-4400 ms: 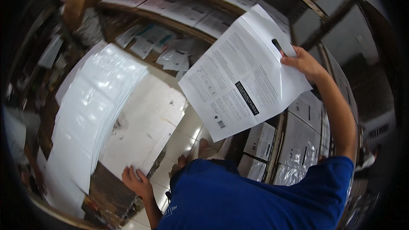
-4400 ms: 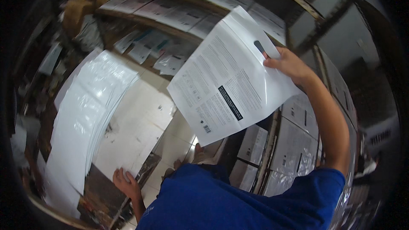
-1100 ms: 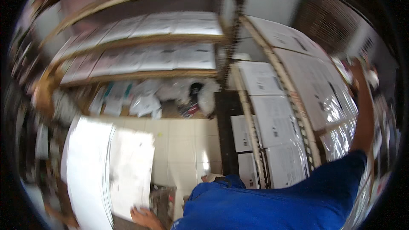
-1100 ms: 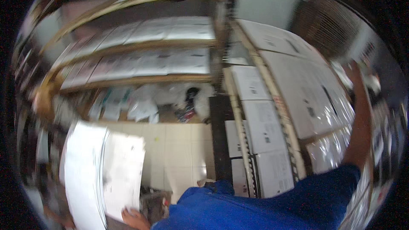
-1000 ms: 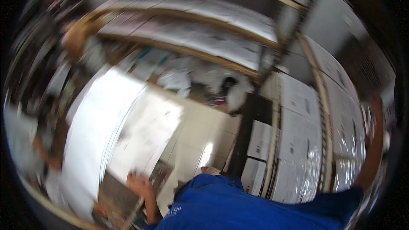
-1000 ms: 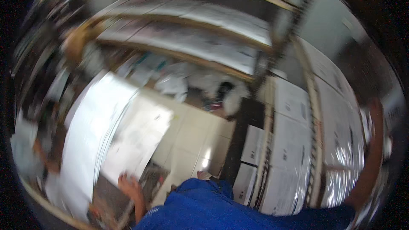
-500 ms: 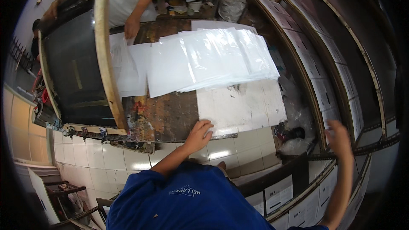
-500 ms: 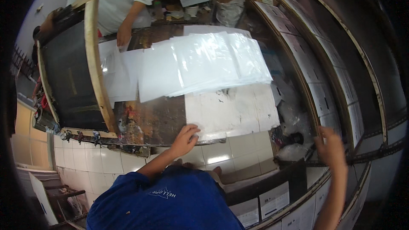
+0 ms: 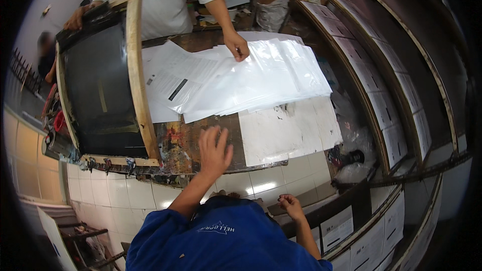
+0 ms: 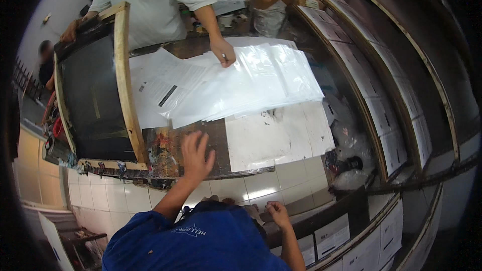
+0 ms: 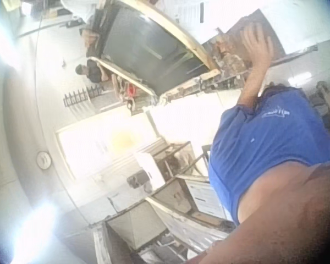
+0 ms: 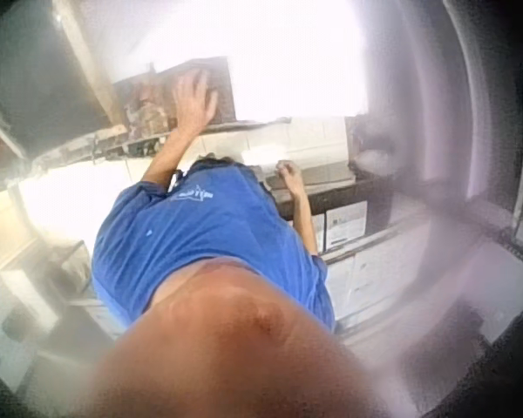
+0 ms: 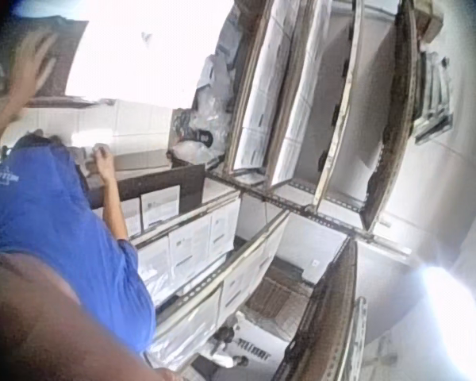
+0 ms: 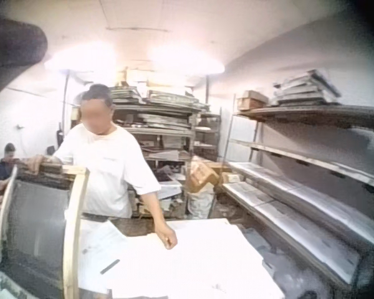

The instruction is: The person repeatedly picks up white poly mailers from a table, opens them, and places them into slots on a nearby shelf. Another person works at a separate table in the background.

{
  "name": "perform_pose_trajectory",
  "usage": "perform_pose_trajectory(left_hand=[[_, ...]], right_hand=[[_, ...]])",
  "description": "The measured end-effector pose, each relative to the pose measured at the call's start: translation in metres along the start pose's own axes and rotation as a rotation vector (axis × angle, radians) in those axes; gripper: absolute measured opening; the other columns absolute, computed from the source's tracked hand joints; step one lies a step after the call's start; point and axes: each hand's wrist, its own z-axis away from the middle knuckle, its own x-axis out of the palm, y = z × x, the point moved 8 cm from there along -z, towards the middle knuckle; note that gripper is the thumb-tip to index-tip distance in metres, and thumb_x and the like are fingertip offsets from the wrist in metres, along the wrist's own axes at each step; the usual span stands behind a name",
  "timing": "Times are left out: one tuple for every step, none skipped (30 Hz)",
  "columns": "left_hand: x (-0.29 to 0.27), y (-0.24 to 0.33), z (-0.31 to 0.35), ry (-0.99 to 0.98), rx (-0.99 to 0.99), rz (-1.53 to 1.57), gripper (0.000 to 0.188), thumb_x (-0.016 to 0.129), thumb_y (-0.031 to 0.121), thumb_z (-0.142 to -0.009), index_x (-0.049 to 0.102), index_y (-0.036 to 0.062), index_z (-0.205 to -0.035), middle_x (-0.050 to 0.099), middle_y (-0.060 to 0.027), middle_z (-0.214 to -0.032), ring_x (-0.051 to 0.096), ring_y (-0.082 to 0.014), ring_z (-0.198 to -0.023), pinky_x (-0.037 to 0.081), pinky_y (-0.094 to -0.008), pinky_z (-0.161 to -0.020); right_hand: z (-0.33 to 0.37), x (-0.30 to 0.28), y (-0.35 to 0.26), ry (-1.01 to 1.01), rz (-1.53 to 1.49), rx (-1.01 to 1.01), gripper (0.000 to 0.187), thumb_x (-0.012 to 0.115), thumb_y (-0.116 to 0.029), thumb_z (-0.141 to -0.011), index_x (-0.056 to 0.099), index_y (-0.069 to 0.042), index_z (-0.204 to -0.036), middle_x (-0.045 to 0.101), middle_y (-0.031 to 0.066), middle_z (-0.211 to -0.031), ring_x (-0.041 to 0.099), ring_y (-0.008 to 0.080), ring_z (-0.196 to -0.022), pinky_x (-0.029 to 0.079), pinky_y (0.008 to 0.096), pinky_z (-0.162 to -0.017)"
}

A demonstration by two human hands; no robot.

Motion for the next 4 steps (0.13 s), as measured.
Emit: perform_pose_trajectory(left_hand=[[0.002,-0.003,-0.009,0.036,0.005,-0.06,0.063,0.071,0.014,-0.074,0.047,0.0033,-0.131,0.04,-0.018,-0.136,0.035,-0.0396,-0.127,0.026,-0.0586,-0.105],[0.004,-0.006,-0.016,0.073,0.011,-0.12,0.069,0.072,0.015,-0.074,0.043,0.0042,-0.135,0.037,-0.0179,-0.139,0.032,-0.0397,-0.13,0.022,-0.0613,-0.107],[0.012,-0.01,-0.025,0.046,0.004,-0.163,0.072,0.073,0.017,-0.074,0.04,0.0054,-0.137,0.034,-0.0168,-0.142,0.03,-0.0385,-0.133,0.02,-0.0604,-0.109],[0.02,-0.014,-0.032,0.02,-0.002,-0.207,0.077,0.073,0.019,-0.074,0.037,0.0066,-0.14,0.031,-0.0156,-0.145,0.028,-0.0373,-0.135,0.018,-0.0596,-0.112]], right_hand=[[0.004,-0.003,0.009,0.016,-0.021,-0.009,0.019,0.06,-0.014,-0.094,0.06,-0.002,-0.108,0.064,0.0062,-0.096,0.064,0.0173,-0.084,0.052,0.0288,-0.075],[0.008,-0.006,0.019,0.033,-0.041,-0.017,0.018,0.061,-0.015,-0.093,0.06,-0.002,-0.107,0.064,0.0063,-0.097,0.065,0.0175,-0.084,0.052,0.0289,-0.075],[0.011,-0.011,0.028,0.056,-0.064,-0.03,0.018,0.061,-0.015,-0.093,0.06,-0.003,-0.106,0.064,0.0063,-0.097,0.065,0.0177,-0.085,0.052,0.0291,-0.075],[0.013,-0.017,0.039,0.086,-0.074,-0.01,0.022,0.063,-0.017,-0.092,0.059,-0.003,-0.108,0.064,0.0062,-0.097,0.065,0.0182,-0.088,0.052,0.0297,-0.076]])
